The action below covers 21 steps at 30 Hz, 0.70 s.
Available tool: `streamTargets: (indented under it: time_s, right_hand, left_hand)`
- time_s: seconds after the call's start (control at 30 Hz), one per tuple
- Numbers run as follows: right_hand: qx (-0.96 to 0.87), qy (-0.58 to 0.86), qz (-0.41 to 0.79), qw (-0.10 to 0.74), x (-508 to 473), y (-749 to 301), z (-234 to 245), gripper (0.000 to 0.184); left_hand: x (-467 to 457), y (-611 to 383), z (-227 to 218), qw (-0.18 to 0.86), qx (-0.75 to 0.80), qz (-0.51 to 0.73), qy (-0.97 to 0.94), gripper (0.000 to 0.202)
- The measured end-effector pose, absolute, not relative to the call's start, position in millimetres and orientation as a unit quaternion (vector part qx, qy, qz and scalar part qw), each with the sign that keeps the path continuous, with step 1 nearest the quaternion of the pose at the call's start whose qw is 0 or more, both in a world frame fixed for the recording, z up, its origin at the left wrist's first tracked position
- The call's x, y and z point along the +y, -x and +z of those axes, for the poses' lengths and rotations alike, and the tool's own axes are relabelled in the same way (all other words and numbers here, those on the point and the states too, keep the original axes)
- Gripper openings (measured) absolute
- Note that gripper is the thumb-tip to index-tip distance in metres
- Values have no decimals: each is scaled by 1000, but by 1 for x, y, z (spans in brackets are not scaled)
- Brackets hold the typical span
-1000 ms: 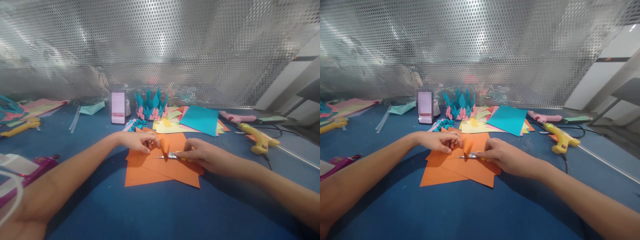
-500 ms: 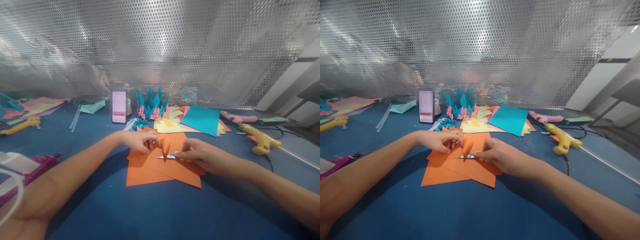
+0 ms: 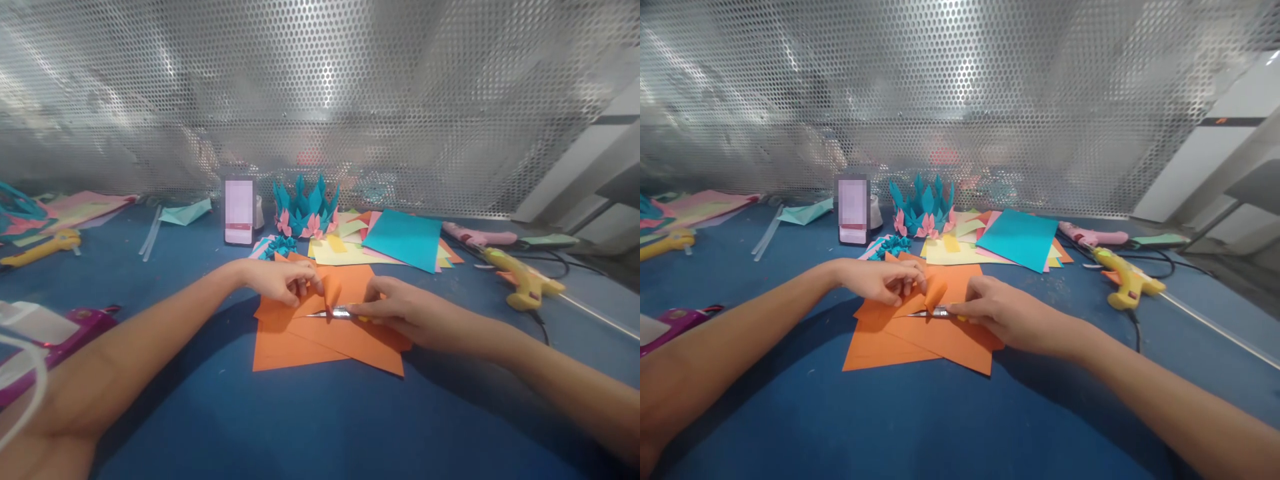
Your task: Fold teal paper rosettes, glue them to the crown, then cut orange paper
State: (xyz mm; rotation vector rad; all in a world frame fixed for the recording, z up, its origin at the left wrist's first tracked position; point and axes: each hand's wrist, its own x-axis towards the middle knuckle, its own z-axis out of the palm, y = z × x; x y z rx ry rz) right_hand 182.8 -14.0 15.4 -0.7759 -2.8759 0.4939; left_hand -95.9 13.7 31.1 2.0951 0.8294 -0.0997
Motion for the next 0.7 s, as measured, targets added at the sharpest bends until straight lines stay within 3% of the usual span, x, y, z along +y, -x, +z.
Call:
streamTargets:
  time_s: [0.47,0.7]
  right_hand:
    - [-963,224,125,86,-13,-182,17,39]
    - [-970,218,74,82,-18,-178,14,48]
  left_hand:
    - [13,99,32,436,334,-40,-835,43]
    - [14,100,32,449,325,-45,-831,46]
